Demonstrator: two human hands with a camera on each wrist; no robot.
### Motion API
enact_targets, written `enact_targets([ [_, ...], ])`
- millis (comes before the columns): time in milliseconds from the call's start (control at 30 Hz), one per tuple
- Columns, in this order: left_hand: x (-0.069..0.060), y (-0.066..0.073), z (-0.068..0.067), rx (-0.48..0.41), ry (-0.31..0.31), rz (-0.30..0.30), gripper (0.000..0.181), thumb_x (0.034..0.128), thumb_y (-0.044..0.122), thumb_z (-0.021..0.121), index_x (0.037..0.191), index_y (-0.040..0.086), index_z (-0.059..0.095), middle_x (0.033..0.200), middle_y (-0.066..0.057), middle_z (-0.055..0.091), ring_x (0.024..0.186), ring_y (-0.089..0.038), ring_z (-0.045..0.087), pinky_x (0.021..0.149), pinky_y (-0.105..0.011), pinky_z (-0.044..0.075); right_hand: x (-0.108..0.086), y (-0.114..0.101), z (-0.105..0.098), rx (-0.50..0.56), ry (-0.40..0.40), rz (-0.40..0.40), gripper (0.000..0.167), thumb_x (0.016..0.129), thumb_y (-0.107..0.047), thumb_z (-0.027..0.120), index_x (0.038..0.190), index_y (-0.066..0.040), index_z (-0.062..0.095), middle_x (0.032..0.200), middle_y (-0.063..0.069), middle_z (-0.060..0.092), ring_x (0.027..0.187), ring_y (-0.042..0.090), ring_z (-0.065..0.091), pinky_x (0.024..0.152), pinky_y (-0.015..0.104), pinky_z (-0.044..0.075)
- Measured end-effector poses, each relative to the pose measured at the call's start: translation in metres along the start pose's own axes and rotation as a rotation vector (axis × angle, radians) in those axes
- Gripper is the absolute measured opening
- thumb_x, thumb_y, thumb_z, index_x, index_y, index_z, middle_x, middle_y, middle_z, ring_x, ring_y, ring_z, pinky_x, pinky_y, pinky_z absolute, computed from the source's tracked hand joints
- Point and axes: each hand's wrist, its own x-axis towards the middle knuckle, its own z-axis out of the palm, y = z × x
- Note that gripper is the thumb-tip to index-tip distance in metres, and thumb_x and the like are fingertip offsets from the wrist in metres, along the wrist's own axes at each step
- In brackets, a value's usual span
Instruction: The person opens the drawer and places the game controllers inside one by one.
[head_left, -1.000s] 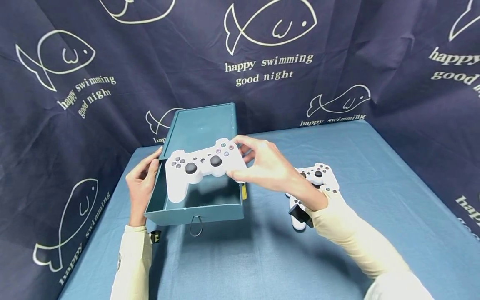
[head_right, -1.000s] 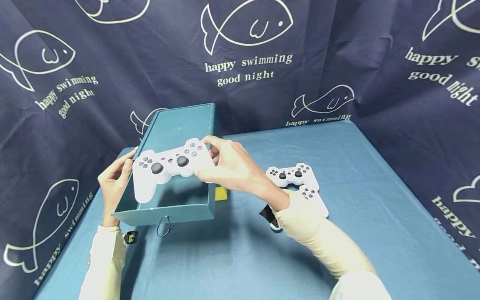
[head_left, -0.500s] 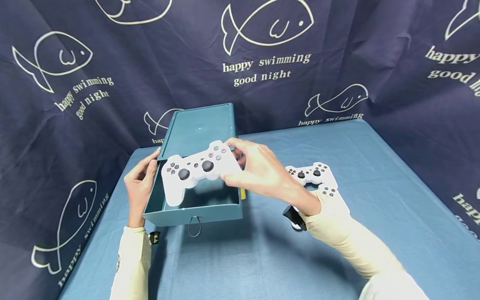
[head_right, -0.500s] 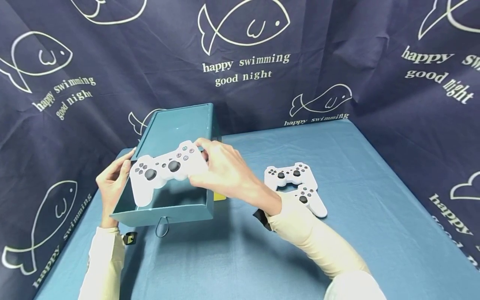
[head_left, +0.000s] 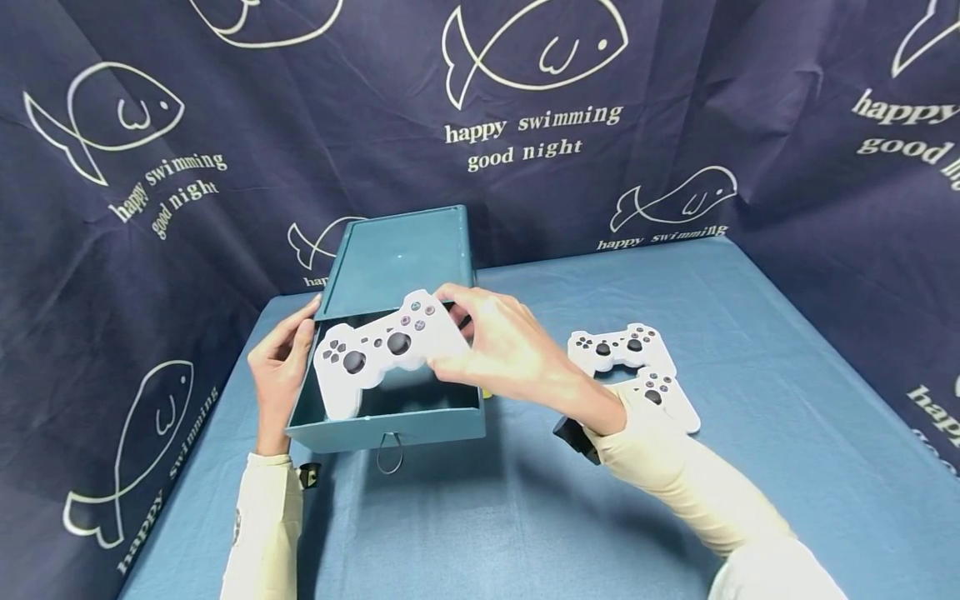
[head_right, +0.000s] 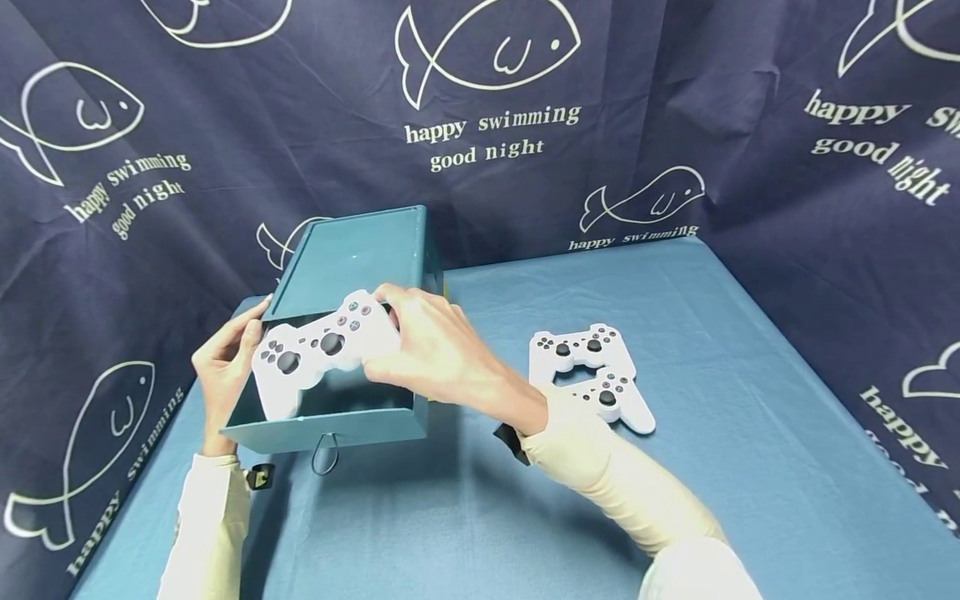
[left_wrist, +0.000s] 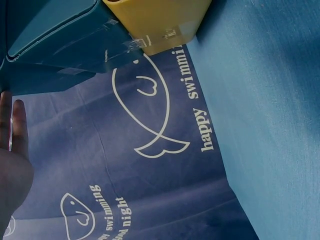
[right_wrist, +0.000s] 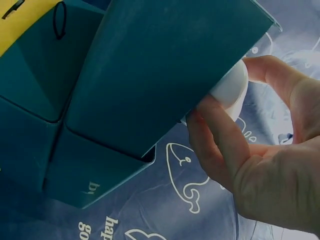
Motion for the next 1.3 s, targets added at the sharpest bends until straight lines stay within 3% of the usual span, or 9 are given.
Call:
enact_targets([
  [267,0.000,0.001,0.000,-0.016,0.005,-0.017,0.028,0.0992,-0.010,0.062,0.127,-0.010,0.068,0.127,-0.012,0.071,0.084,-0.004,0.063,0.072,-0.017,0.044,0.002,-0.003,0.007,-0.008,-0.021,0.003,0.039,0.077,-0.014,0.078,0.114,-0.018,0.067,0.089,-0.005,0.067,0.079,0.011,0.063,0.066,0.034,0.052],
  [533,0.000,0.002,0.000,-0.072,0.012,-0.024,0.027,0.1004,-0.003,0.064,0.126,-0.012,0.068,0.126,-0.013,0.072,0.094,-0.007,0.070,0.081,-0.018,0.051,0.003,-0.006,0.010,-0.100,-0.062,-0.004,0.042,0.078,-0.015,0.079,0.117,-0.014,0.066,0.089,-0.005,0.065,0.077,0.011,0.058,0.064,0.032,0.048],
  [967,-0.001,0.002,0.000,-0.086,0.008,-0.044,0.029,0.0985,-0.012,0.061,0.127,-0.010,0.068,0.123,-0.011,0.073,0.088,-0.006,0.069,0.079,-0.018,0.052,0.009,-0.006,0.008,-0.112,-0.135,0.029,0.034,0.080,-0.018,0.081,0.110,-0.014,0.066,0.076,-0.006,0.063,0.070,0.014,0.056,0.060,0.030,0.045],
  [1300,0.000,0.001,0.000,-0.084,0.007,-0.033,0.028,0.0997,-0.004,0.065,0.126,-0.011,0.068,0.125,-0.012,0.072,0.094,-0.009,0.071,0.083,-0.019,0.053,0.011,-0.005,0.006,-0.114,-0.168,0.061,0.045,0.083,-0.022,0.083,0.123,-0.010,0.066,0.077,-0.004,0.066,0.072,0.014,0.058,0.062,0.030,0.046],
])
